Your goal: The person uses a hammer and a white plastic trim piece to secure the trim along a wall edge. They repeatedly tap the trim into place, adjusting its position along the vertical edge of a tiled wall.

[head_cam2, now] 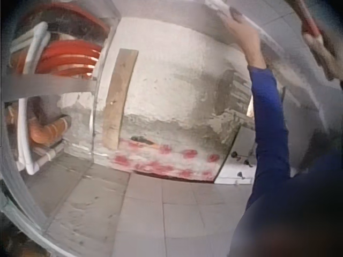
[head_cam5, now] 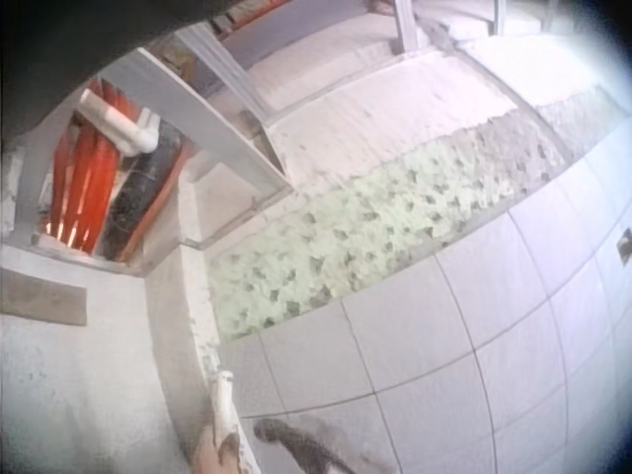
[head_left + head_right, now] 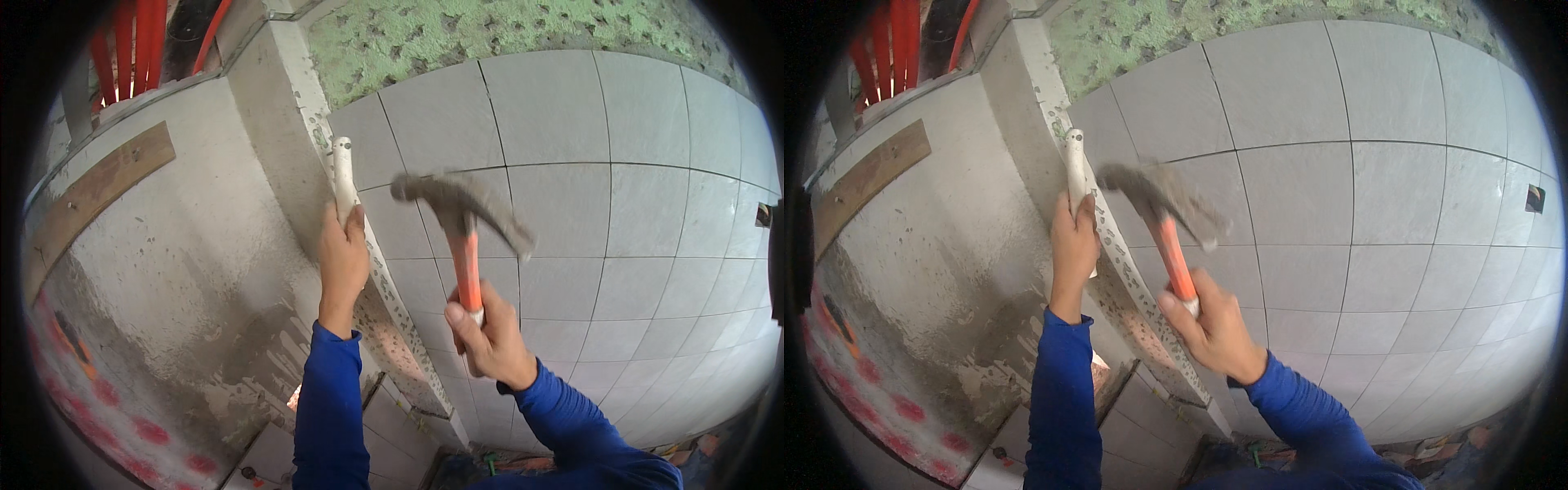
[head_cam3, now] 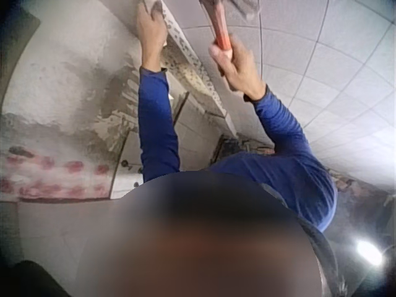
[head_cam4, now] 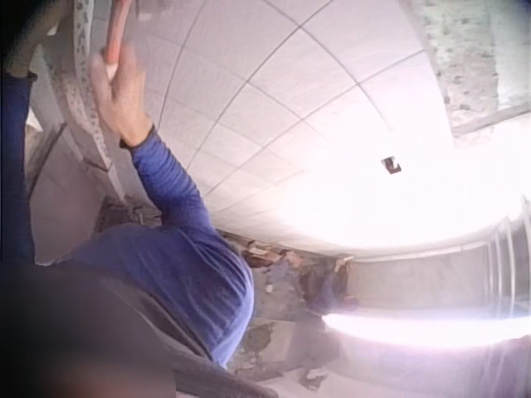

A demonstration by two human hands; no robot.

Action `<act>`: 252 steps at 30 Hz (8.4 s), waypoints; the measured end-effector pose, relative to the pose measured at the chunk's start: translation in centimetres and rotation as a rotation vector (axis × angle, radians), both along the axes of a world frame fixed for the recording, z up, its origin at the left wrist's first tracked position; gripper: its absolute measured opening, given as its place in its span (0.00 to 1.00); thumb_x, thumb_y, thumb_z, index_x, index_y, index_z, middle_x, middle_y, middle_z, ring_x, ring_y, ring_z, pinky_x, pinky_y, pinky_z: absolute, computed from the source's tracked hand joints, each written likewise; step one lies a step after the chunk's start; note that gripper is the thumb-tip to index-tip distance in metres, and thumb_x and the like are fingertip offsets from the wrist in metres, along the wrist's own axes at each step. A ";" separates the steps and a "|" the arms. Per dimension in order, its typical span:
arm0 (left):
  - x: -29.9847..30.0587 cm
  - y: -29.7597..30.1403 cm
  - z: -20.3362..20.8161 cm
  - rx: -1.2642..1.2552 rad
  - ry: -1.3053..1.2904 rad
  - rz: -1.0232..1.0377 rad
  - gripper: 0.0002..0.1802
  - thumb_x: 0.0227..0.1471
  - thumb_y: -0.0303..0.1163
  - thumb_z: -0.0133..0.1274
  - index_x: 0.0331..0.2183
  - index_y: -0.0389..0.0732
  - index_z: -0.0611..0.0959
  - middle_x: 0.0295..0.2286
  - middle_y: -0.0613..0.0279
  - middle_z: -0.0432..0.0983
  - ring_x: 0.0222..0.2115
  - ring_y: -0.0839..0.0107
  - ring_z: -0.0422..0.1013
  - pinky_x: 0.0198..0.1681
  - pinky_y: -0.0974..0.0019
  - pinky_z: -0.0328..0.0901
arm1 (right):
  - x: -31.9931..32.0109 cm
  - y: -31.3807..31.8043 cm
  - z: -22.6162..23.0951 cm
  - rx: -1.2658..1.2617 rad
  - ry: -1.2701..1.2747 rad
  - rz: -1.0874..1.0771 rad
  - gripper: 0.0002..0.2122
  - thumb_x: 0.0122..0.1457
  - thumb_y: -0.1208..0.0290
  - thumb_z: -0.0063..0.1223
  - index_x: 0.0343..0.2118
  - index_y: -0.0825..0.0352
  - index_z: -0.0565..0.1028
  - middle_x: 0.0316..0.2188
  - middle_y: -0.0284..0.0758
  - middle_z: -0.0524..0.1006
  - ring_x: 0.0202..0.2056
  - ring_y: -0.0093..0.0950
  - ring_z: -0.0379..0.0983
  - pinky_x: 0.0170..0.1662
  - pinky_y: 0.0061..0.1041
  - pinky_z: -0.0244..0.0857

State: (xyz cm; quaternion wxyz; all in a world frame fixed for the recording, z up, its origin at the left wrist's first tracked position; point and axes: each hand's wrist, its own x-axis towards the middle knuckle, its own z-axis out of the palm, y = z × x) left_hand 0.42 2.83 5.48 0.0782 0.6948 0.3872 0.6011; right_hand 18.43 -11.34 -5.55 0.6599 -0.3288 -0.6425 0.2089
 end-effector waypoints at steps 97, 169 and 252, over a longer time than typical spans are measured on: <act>0.7 -0.9 -5.0 -0.249 -0.095 -0.096 0.19 0.68 0.40 0.49 0.43 0.31 0.76 0.26 0.54 0.74 0.27 0.64 0.71 0.34 0.57 0.66 | -2.7 4.8 2.5 0.126 0.297 -0.040 0.11 0.69 0.66 0.51 0.35 0.71 0.71 0.16 0.34 0.72 0.18 0.21 0.70 0.22 0.26 0.63; -3.1 -3.3 -3.7 -0.630 -0.744 -0.744 0.22 0.68 0.46 0.51 0.52 0.40 0.71 0.21 0.74 0.62 0.14 0.86 0.55 0.14 0.75 0.50 | -1.3 6.7 2.6 -0.033 -0.125 -0.044 0.12 0.70 0.64 0.51 0.37 0.70 0.70 0.14 0.28 0.70 0.12 0.17 0.65 0.15 0.21 0.58; -0.3 -2.3 -10.1 -0.190 0.076 0.134 0.21 0.66 0.42 0.50 0.39 0.29 0.76 0.29 0.40 0.76 0.32 0.47 0.74 0.37 0.49 0.66 | -4.1 8.8 -3.1 0.216 0.144 -0.211 0.11 0.66 0.68 0.54 0.39 0.73 0.74 0.20 0.47 0.74 0.22 0.37 0.73 0.27 0.35 0.67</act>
